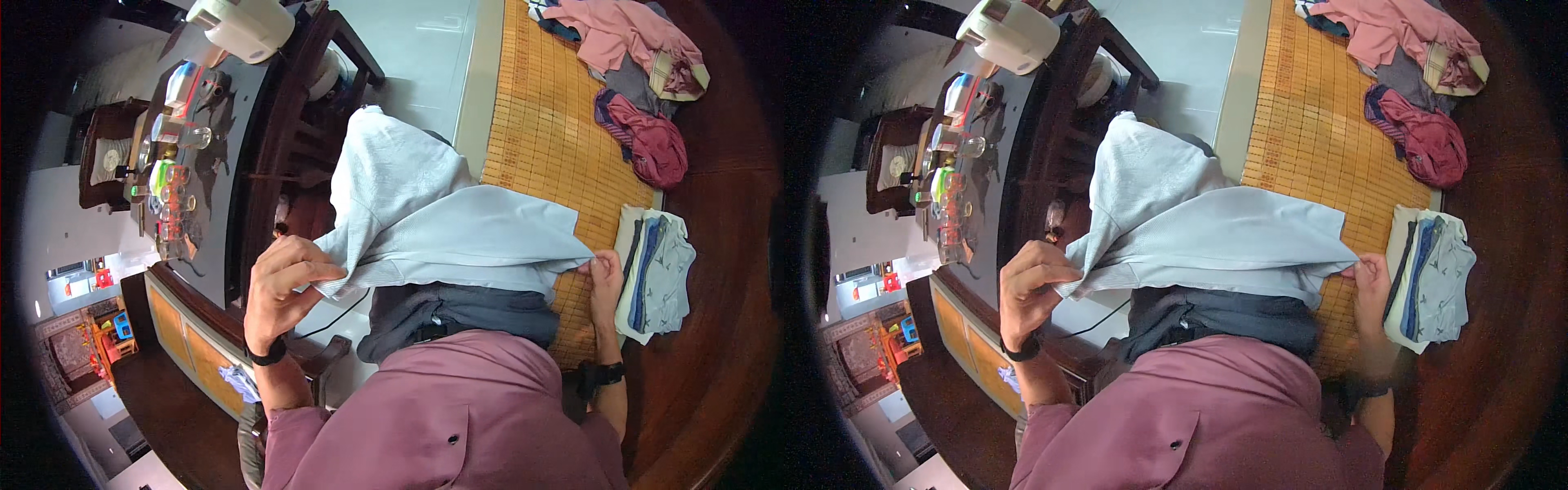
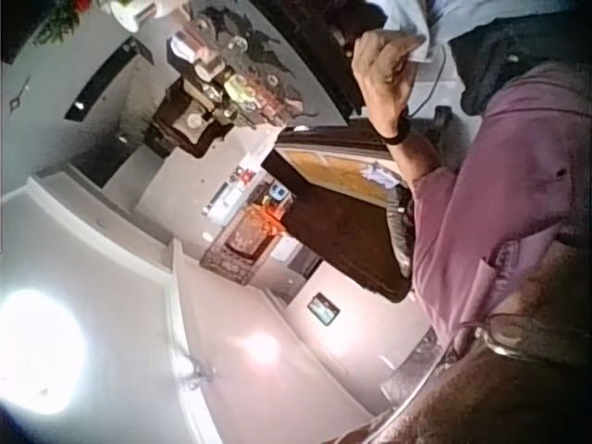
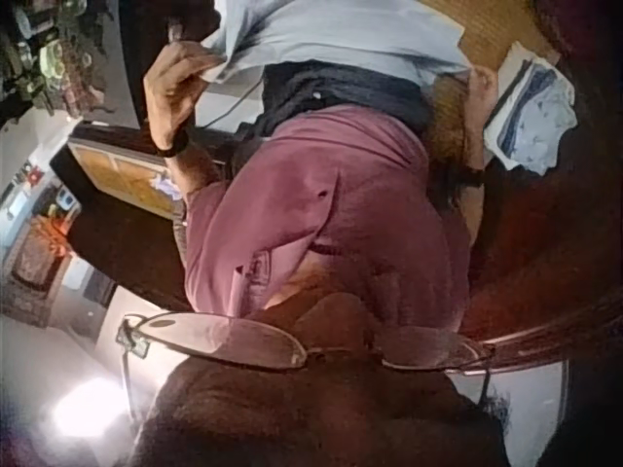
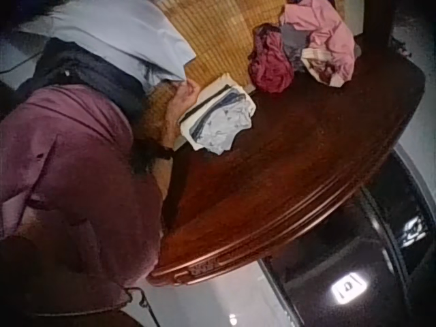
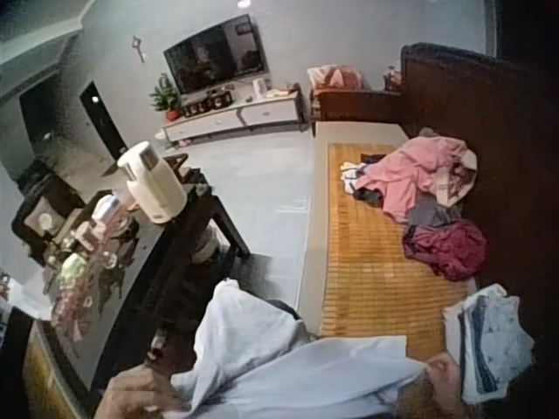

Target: Folding a white polo shirt and a maroon t-shirt on a bed.

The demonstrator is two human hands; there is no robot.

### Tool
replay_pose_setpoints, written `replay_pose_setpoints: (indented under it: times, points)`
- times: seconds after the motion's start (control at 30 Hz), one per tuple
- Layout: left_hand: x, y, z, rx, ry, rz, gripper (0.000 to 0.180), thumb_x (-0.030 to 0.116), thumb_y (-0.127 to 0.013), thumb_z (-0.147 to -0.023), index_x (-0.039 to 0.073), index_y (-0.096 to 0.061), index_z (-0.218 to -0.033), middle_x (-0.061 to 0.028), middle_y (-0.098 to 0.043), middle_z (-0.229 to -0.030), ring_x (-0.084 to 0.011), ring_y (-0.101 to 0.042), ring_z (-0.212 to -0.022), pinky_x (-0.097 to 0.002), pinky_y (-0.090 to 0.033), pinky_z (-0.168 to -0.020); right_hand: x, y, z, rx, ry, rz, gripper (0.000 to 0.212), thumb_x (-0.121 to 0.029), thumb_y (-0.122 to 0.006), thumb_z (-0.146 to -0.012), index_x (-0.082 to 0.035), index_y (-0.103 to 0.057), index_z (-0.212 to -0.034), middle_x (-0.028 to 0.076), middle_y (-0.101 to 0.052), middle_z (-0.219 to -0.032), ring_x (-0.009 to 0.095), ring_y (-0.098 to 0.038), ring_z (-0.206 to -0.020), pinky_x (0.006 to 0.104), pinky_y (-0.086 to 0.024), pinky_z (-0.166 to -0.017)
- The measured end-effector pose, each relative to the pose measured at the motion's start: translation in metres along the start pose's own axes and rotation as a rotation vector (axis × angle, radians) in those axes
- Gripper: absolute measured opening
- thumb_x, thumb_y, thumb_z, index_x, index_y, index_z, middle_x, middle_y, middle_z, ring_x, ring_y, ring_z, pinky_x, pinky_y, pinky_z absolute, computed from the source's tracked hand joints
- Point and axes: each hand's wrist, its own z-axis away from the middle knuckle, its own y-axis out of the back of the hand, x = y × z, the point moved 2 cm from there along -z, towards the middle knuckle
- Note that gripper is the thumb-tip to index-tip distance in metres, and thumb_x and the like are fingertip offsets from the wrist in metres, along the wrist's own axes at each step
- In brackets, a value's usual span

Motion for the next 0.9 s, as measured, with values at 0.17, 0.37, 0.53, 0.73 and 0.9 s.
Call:
replay_pose_setpoints:
  times: [0.17, 0.37, 0.53, 0.73, 0.9]
  points:
    - [0.001, 0.005, -0.003, 0.002, 0.005, 0.018, 0.032, -0.001, -0.082, -0.064, 0.008, -0.078, -0.094, -0.0026, -0.072, -0.088, -0.0235, -0.070, -0.086, -0.0371, -0.051, -0.076, -0.061, -0.021, 0.009, -0.133, 0.601, 0.979, 0.031, 0.009, -0.070, -0.079, 0.002, -0.061, -0.108, 0.016, -0.060, -0.114, 0.036, -0.064, -0.097, 0.0428, -0.051, -0.088]
    - [-0.002, 0.003, 0.001, 0.055, 0.092, 0.058, 0.034, -0.008, -0.078, -0.063, 0.006, -0.077, -0.094, -0.0066, -0.074, -0.092, -0.0242, -0.072, -0.085, -0.0347, -0.056, -0.073, -0.045, -0.004, -0.001, 0.155, 0.553, 0.926, 0.029, 0.014, -0.064, -0.073, 0.000, -0.059, -0.098, 0.016, -0.062, -0.101, 0.039, -0.064, -0.094, 0.0425, -0.052, -0.082]
    - [-0.005, 0.004, 0.002, 0.055, 0.108, 0.079, 0.034, -0.007, -0.078, -0.062, 0.005, -0.077, -0.094, -0.0071, -0.075, -0.092, -0.0242, -0.073, -0.087, -0.0343, -0.057, -0.074, -0.043, 0.006, -0.015, 0.252, 0.328, 0.761, 0.024, 0.012, -0.065, -0.078, 0.000, -0.061, -0.098, 0.013, -0.067, -0.097, 0.026, -0.067, -0.086, 0.0348, -0.052, -0.079]
    - [-0.001, 0.004, -0.004, 0.048, 0.126, 0.025, 0.025, -0.006, -0.080, -0.066, 0.000, -0.075, -0.090, -0.0093, -0.073, -0.090, -0.0223, -0.073, -0.084, -0.0320, -0.055, -0.073, -0.058, 0.037, -0.025, 0.385, 0.139, 0.568, 0.012, 0.007, -0.063, -0.090, -0.001, -0.064, -0.098, 0.010, -0.072, -0.097, 0.018, -0.067, -0.092, 0.0313, -0.052, -0.083]
    - [-0.006, 0.004, 0.000, 0.067, 0.108, 0.024, 0.038, -0.005, -0.082, -0.063, 0.005, -0.077, -0.099, -0.0078, -0.074, -0.090, -0.0255, -0.072, -0.083, -0.0347, -0.055, -0.071, -0.045, 0.029, -0.015, 0.119, 0.243, 0.873, 0.018, 0.008, -0.062, -0.087, -0.002, -0.061, -0.102, 0.013, -0.069, -0.090, 0.025, -0.064, -0.078, 0.0329, -0.051, -0.075]
